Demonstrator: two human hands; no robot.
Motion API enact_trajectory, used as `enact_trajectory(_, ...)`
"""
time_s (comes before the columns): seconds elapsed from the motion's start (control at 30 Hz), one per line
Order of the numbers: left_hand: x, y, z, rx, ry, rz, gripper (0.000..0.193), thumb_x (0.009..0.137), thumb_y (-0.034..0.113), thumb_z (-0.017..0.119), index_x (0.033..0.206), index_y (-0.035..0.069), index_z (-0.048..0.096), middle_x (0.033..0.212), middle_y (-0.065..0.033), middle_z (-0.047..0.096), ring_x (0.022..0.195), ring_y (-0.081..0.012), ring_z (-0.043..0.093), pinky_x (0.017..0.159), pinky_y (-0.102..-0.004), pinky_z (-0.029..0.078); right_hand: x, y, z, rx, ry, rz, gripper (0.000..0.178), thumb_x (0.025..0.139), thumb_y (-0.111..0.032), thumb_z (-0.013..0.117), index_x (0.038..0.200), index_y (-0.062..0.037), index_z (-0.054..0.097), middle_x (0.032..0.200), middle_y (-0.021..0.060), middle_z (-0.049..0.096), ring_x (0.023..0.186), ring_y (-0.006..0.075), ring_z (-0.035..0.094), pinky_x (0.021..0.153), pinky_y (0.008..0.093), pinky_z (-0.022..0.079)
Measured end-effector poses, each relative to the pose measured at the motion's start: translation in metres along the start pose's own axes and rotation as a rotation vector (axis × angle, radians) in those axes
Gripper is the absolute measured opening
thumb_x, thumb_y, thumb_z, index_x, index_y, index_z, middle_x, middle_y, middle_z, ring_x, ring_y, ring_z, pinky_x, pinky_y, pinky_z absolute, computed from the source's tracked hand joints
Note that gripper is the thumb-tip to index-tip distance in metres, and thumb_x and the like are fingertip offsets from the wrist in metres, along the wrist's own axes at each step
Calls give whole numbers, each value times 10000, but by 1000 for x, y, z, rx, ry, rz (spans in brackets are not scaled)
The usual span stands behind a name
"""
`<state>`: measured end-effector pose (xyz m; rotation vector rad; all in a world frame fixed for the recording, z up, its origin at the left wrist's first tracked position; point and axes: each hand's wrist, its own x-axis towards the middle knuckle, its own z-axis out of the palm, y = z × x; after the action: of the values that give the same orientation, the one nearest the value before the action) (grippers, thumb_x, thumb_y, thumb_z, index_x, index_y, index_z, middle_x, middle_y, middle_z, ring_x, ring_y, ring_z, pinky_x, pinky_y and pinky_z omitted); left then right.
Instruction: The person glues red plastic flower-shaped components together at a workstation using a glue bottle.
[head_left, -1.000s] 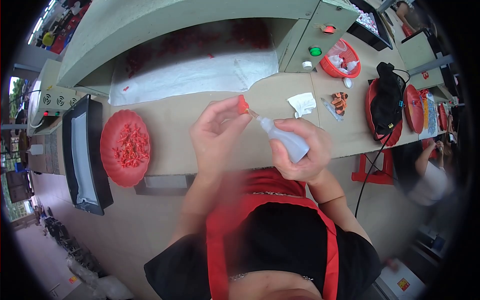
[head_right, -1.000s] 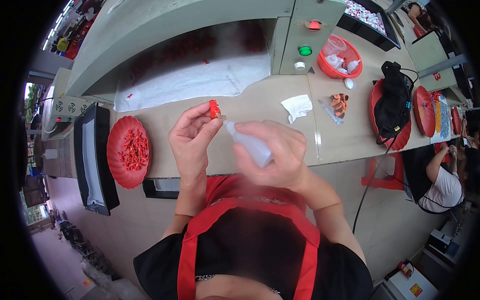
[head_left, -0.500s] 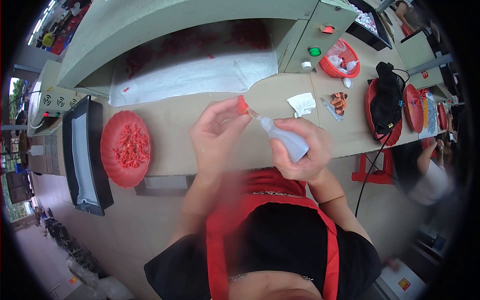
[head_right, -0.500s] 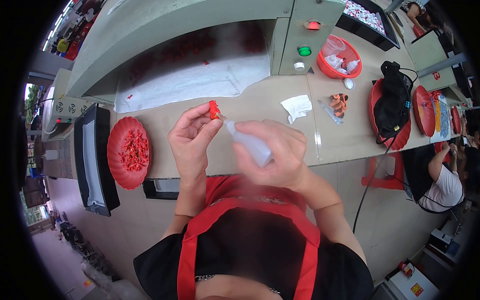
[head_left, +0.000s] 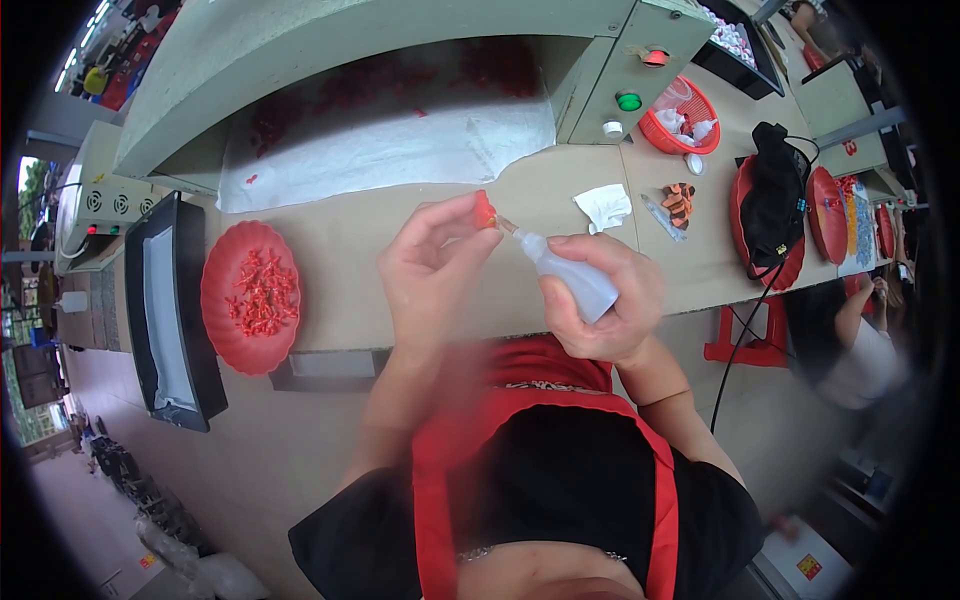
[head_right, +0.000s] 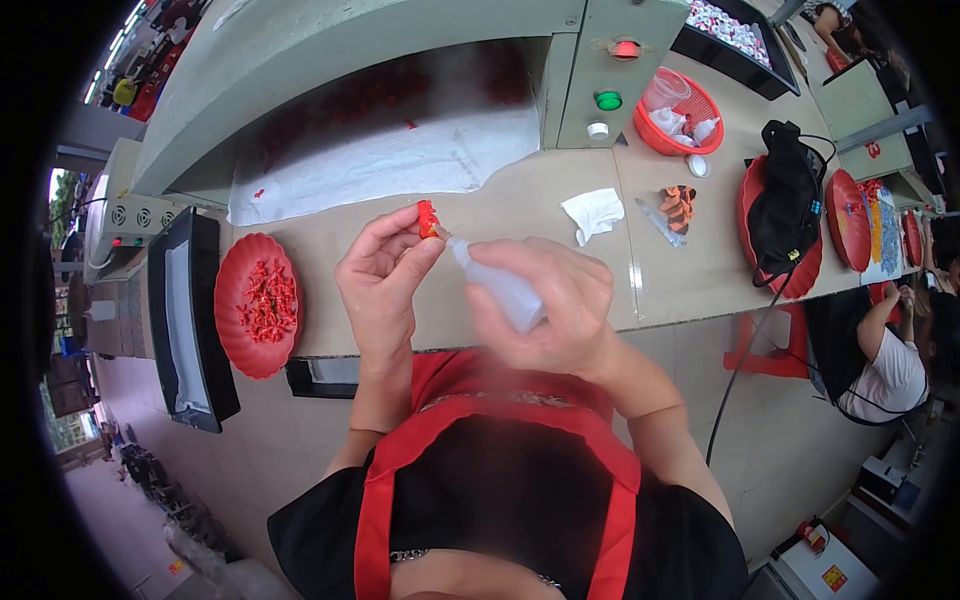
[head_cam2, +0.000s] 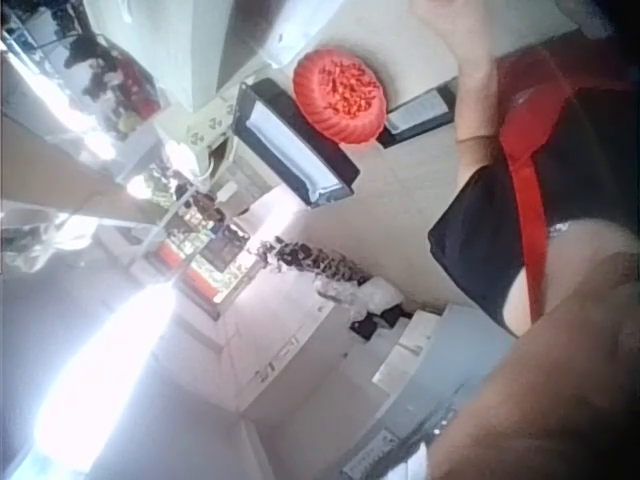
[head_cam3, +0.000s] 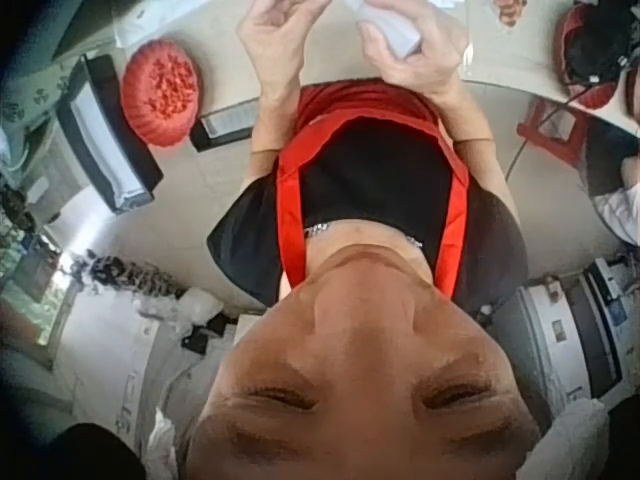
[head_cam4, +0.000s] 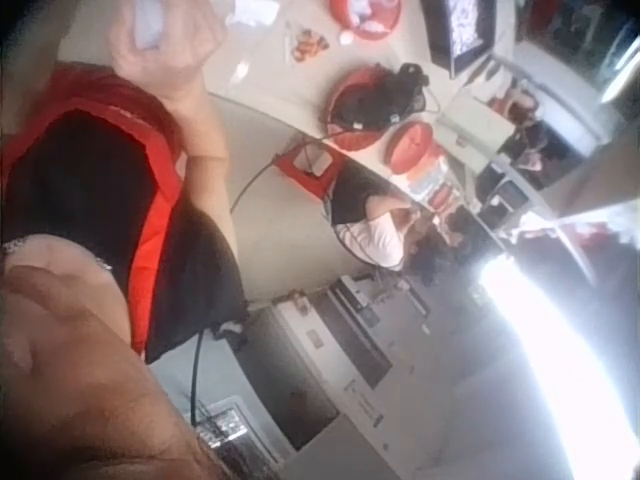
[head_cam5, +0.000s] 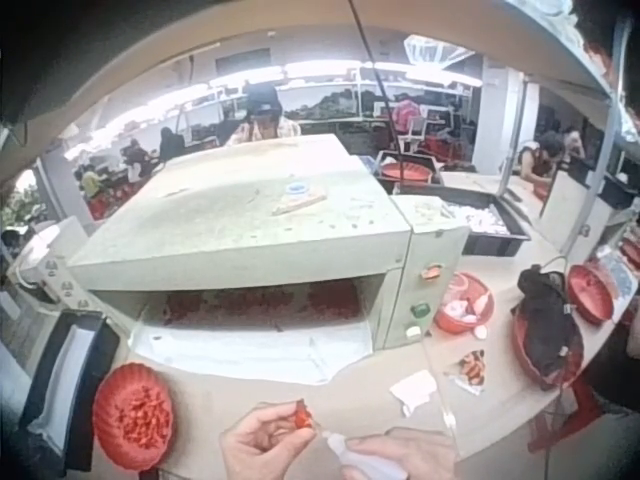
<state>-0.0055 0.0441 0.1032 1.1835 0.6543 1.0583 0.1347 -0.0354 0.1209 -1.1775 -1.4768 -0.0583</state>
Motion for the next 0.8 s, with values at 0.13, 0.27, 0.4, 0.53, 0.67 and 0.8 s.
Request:
enact_trajectory(0.13, 0, 1, 0, 5, 4, 0, 299, 776, -98, 621, 1070, -61, 577, 978, -91, 624, 897, -130, 603, 780, -260, 509, 1, 0, 0, -8, -8, -26, 333, 618, 25, 681, 933, 20, 572, 683, 96, 606, 496, 202, 570, 460, 264, 449)
enact_trajectory(0.27, 0, 0, 0, 21, 10, 0, 298, 775, -99, 620, 1068, -62, 578, 974, -90, 622, 901, -132, 603, 778, -260, 512, 1, -1, 0, 5, -8, -19, 331, 619, 22, 681, 931, 21, 571, 693, 97, 609, 495, 203, 570, 460, 265, 452)
enact_trajectory(0.4, 0, 1, 0, 26, 15, -12, 296, 775, -99, 619, 1066, -63, 578, 971, -91, 621, 893, -131, 604, 774, -259, 513, -1, 1, -1, -5, -19, -16, 331, 618, 21, 681, 930, 19, 570, 685, 95, 605, 493, 204, 570, 454, 267, 450)
enact_trajectory(0.53, 0, 2, 0, 18, 13, -10, 294, 775, -99, 618, 1064, -65, 578, 970, -94, 620, 879, -129, 604, 769, -258, 514, 0, -1, -2, 2, -24, -7, 332, 614, 23, 676, 929, 16, 571, 654, 92, 592, 485, 204, 565, 449, 268, 446)
enact_trajectory(0.67, 0, 1, 0, 27, 5, -6, 292, 777, -98, 615, 1065, -66, 579, 974, -96, 620, 879, -132, 605, 766, -258, 514, 1, -1, -2, -2, -28, -23, 332, 612, 25, 673, 928, 15, 572, 639, 90, 583, 481, 203, 561, 446, 267, 442)
enact_trajectory(0.8, -1, 2, 1, 31, 4, -7, 290, 778, -97, 615, 1064, -66, 579, 976, -95, 621, 881, -133, 606, 765, -258, 513, 1, -1, -1, 1, -22, -18, 331, 612, 25, 675, 927, 16, 572, 640, 89, 581, 478, 201, 557, 442, 266, 438)
